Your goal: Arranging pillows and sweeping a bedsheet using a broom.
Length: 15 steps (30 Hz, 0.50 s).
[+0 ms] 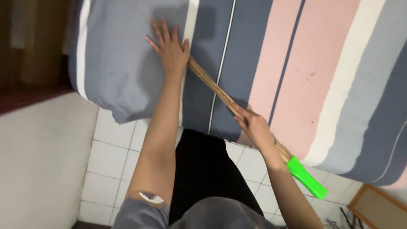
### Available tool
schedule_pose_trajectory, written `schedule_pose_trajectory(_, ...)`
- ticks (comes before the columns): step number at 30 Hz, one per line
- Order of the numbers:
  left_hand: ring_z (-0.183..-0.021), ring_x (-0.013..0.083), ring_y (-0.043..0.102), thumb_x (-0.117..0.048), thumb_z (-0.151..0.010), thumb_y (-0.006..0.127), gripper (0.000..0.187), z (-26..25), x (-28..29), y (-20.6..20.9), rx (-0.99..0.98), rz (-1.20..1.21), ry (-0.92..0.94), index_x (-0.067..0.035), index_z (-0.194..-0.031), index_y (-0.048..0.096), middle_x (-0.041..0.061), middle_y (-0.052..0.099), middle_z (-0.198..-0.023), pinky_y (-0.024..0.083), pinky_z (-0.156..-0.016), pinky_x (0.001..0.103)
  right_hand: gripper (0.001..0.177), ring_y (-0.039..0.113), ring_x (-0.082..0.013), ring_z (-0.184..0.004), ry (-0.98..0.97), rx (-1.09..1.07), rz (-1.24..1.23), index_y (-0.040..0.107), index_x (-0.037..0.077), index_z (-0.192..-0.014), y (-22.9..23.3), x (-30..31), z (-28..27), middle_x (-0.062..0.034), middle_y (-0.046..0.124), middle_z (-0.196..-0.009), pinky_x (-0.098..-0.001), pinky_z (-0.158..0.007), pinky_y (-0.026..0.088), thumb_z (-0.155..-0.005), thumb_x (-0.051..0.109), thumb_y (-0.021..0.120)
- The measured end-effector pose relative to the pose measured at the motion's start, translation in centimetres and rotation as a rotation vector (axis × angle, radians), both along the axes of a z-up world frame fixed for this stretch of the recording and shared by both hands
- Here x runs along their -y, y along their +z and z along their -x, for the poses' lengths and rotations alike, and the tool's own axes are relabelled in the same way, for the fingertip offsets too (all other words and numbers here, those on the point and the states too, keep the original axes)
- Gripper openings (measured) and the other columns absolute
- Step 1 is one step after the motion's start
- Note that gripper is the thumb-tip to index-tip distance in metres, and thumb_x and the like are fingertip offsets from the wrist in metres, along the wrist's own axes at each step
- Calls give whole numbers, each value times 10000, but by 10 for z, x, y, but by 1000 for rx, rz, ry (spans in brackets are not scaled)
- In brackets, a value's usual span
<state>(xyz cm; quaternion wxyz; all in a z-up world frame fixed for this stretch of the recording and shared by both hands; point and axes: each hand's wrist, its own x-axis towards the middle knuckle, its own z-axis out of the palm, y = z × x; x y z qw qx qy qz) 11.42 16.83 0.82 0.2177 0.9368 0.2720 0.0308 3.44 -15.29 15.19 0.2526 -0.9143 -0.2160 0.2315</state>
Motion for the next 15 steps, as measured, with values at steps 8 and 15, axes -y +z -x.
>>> schedule_pose_trajectory(8, -1495, 331, 323, -294, -1057, 481, 540, -37, -63, -28, 43, -76, 2, 21, -1496, 495, 98, 458, -1580, -65, -1203, 670, 499, 640, -296, -584, -57, -54, 0, 601, 336, -1427, -4, -2, 4, -139, 677, -790, -435, -631, 527, -954, 203, 690)
schedule_pose_trajectory(15, -1497, 318, 356, -312, -1108, 342, 518, -65, -87, -39, 159, -59, 70, 1, -1491, 496, 95, 470, -1575, -18, -1228, 606, 532, 601, -297, -562, -103, -83, 20, 562, 361, -1460, -16, -7, 16, -128, 621, -740, -425, -622, 513, -964, 200, 667)
